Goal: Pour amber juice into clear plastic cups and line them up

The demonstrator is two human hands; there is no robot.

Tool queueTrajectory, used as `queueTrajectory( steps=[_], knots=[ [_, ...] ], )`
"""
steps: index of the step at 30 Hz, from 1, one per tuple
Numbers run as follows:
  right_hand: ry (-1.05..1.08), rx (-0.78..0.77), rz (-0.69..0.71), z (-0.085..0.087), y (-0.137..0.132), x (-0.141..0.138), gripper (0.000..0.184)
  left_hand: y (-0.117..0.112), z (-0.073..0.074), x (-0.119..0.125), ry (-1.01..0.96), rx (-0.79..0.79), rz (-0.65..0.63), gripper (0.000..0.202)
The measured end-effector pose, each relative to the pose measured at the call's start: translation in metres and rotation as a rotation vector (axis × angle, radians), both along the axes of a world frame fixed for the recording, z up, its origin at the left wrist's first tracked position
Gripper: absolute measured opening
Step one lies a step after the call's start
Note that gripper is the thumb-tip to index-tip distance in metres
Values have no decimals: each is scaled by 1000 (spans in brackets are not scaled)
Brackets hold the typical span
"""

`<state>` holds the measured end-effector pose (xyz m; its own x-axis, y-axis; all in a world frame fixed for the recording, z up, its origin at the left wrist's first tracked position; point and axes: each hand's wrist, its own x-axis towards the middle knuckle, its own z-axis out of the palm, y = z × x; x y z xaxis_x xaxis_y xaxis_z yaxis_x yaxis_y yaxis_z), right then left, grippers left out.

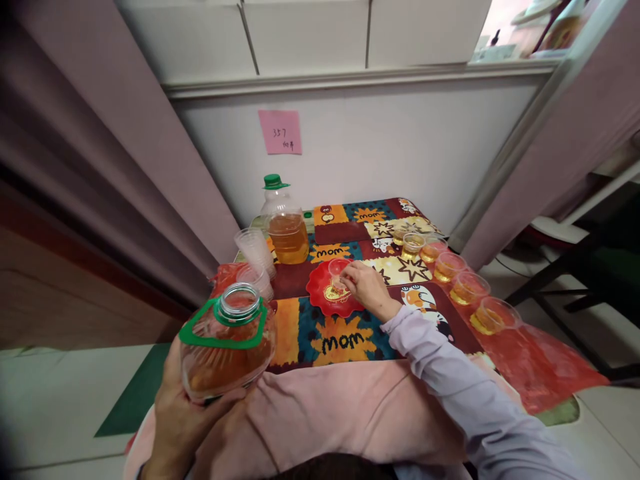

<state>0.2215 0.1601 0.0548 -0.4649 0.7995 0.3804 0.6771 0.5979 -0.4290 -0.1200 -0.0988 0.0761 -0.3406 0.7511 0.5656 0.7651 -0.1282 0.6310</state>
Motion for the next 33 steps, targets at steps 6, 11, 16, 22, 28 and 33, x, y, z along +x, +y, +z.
queueTrajectory(
  steps=[6, 11, 16, 22, 28, 33],
  knots=[
    [-36, -15, -17, -6, -5, -7, 14, 4, 2, 2, 10, -5, -19, 140],
    [-13, 19, -44, -7, -14, -3, 26, 4, 5, 2, 15, -17, -28, 139],
    [30, 105, -132, -10, -9, -5, 74, 5, 5, 1, 30, -22, -28, 139],
    [-9, -30, -198, -24, 4, -22, 81, 7, 8, 5, 67, -27, -47, 137],
    [11, -58, -213, -27, 0, -23, 70, 9, 12, 10, 74, -29, -56, 136],
    [272, -21, -191, -4, -27, -17, 89, 13, 13, 12, 9, -72, -64, 137]
  ],
)
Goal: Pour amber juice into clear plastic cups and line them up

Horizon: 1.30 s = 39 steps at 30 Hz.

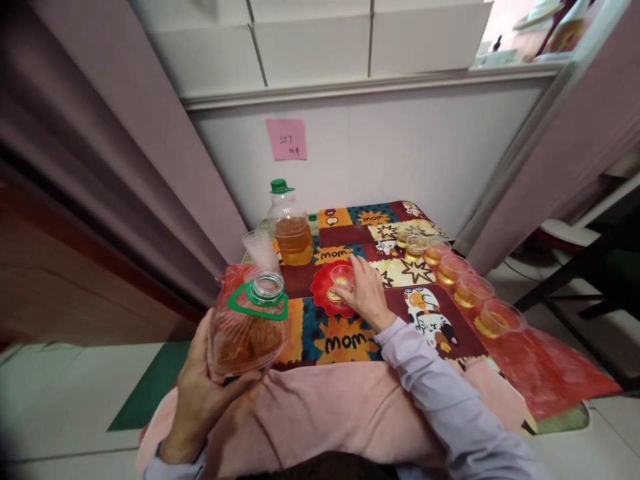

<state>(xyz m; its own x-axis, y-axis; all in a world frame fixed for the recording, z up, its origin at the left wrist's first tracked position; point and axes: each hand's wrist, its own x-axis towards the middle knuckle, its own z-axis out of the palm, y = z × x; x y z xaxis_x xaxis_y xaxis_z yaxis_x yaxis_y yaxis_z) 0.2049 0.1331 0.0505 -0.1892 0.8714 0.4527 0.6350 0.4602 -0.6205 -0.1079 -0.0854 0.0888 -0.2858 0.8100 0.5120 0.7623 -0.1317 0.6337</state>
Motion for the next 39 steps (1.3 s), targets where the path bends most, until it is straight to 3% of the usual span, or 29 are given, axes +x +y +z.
queueTrajectory(
  steps=[2, 4, 7, 10, 12, 14, 18, 22, 25, 28, 31, 33, 35, 39],
  knots=[
    [231, 11, 35, 10, -26, -2, 81, 3, 0, 2, 10, -8, -5, 138],
    [470, -116, 156, 15, -57, -12, 76, 6, 1, 5, 54, -1, 3, 138],
    [756, -484, 480, 15, -100, -40, 104, 12, 1, 11, 142, 12, -1, 135],
    [904, -652, 702, 15, -121, -68, 131, 16, 1, 15, 243, 37, -26, 132],
    [992, -666, 758, 18, -122, -79, 124, 17, 2, 18, 299, 54, -35, 131],
    [1058, -666, 756, 24, -115, -83, 106, 18, 2, 22, 340, 69, -40, 132],
    [1038, -693, 727, 35, -92, -83, 84, 22, 0, 30, 386, 73, -23, 130],
    [1019, -697, 730, 41, -79, -86, 79, 25, -1, 33, 363, 62, 21, 132],
    [1049, -662, 752, 41, -77, -90, 78, 22, 3, 30, 306, 45, -21, 136],
    [1046, -664, 745, 39, -76, -92, 78, 12, 6, 22, 135, 15, -60, 129],
    [1031, -703, 720, 37, -73, -92, 77, 1, -1, 14, -170, 67, 53, 96],
    [1030, -702, 715, 36, -71, -93, 77, -3, -13, 8, -439, 150, 203, 74],
    [1028, -684, 711, 35, -70, -93, 79, -4, -29, 2, -734, 189, 308, 67],
    [1025, -666, 714, 27, -66, -93, 87, -1, -62, -7, -1110, 4, 222, 59]
  ],
)
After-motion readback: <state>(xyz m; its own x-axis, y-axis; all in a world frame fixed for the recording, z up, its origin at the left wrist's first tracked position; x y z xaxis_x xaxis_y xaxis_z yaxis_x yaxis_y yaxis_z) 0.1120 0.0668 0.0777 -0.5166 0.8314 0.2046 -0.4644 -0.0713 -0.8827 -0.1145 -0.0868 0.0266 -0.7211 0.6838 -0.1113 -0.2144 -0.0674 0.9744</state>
